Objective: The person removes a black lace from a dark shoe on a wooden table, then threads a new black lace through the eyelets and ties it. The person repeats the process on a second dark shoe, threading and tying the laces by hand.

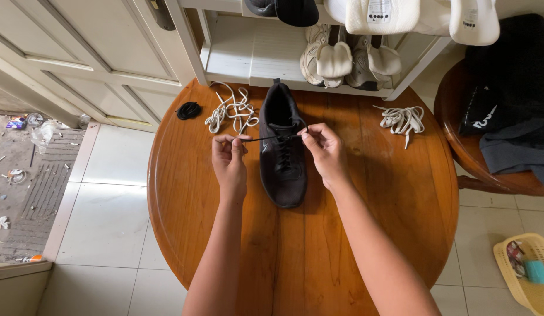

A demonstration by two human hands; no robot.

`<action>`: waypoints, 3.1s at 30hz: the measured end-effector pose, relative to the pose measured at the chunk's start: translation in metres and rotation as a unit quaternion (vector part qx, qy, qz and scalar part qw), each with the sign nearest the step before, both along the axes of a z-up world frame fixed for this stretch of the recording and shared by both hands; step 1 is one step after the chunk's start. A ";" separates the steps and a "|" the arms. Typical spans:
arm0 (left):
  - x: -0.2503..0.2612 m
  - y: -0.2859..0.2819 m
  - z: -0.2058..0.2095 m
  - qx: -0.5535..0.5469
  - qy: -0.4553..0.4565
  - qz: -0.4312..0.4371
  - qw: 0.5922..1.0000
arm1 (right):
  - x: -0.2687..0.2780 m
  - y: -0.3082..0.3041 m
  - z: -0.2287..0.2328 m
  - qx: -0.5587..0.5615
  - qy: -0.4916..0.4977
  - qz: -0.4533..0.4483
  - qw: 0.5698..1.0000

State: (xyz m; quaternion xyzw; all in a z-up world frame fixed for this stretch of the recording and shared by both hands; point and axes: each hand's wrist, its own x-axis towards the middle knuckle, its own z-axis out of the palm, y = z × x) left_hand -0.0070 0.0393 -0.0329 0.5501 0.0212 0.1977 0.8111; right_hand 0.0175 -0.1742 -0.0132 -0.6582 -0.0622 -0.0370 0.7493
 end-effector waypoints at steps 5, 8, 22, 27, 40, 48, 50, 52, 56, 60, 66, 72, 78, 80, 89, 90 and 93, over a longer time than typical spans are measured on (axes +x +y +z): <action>0.003 0.002 -0.010 0.019 -0.021 0.033 0.999 | -0.001 -0.005 -0.004 -0.005 0.003 -0.020 1.000; 0.006 0.003 -0.016 0.013 -0.022 0.046 0.999 | 0.001 -0.008 -0.006 0.006 0.014 -0.026 1.000; 0.000 -0.031 -0.010 0.182 0.045 0.069 0.980 | -0.001 0.000 -0.024 0.073 0.085 -0.042 0.993; 0.005 -0.040 -0.013 0.099 -0.036 0.033 0.994 | -0.005 0.003 -0.026 0.134 0.052 -0.077 0.987; 0.002 -0.043 -0.004 0.235 0.028 0.037 0.971 | -0.008 0.003 -0.014 -0.330 -0.226 -0.101 0.911; -0.006 -0.066 0.008 0.321 -0.082 -0.003 0.943 | -0.017 -0.025 -0.022 -0.310 -0.176 -0.137 0.924; -0.007 -0.073 0.009 0.326 -0.094 -0.009 0.941 | -0.020 -0.035 -0.021 -0.314 -0.201 -0.132 0.918; -0.007 -0.081 0.009 0.331 -0.100 -0.009 0.938 | -0.022 -0.044 -0.021 -0.323 -0.213 -0.139 0.911; -0.006 -0.094 0.002 0.333 -0.091 0.020 0.938 | -0.024 -0.052 -0.024 -0.325 -0.188 -0.178 0.909; -0.007 -0.093 -0.003 0.239 -0.065 0.006 0.969 | -0.025 -0.053 -0.024 -0.251 -0.081 -0.155 0.952; -0.008 -0.091 -0.001 0.230 -0.039 0.044 0.971 | -0.022 -0.050 -0.026 -0.181 -0.055 -0.178 0.966; -0.007 -0.091 0.000 0.279 -0.050 0.102 0.953 | -0.019 -0.035 -0.038 -0.192 -0.122 -0.268 0.936; -0.009 -0.091 -0.006 0.298 -0.050 0.131 0.944 | -0.018 -0.040 -0.041 -0.227 -0.169 -0.268 0.921; -0.007 -0.090 -0.006 0.273 -0.046 0.138 0.951 | -0.017 -0.035 -0.040 -0.215 -0.157 -0.274 0.924; -0.006 -0.090 -0.009 0.269 0.001 0.096 0.958 | -0.022 -0.033 -0.046 -0.222 -0.109 -0.285 0.926; -0.004 -0.092 -0.009 0.284 0.011 0.089 0.955 | -0.022 -0.034 -0.047 -0.224 -0.122 -0.282 0.925; -0.003 -0.094 -0.009 0.316 -0.015 0.088 0.944 | -0.022 -0.035 -0.052 -0.231 -0.145 -0.284 0.919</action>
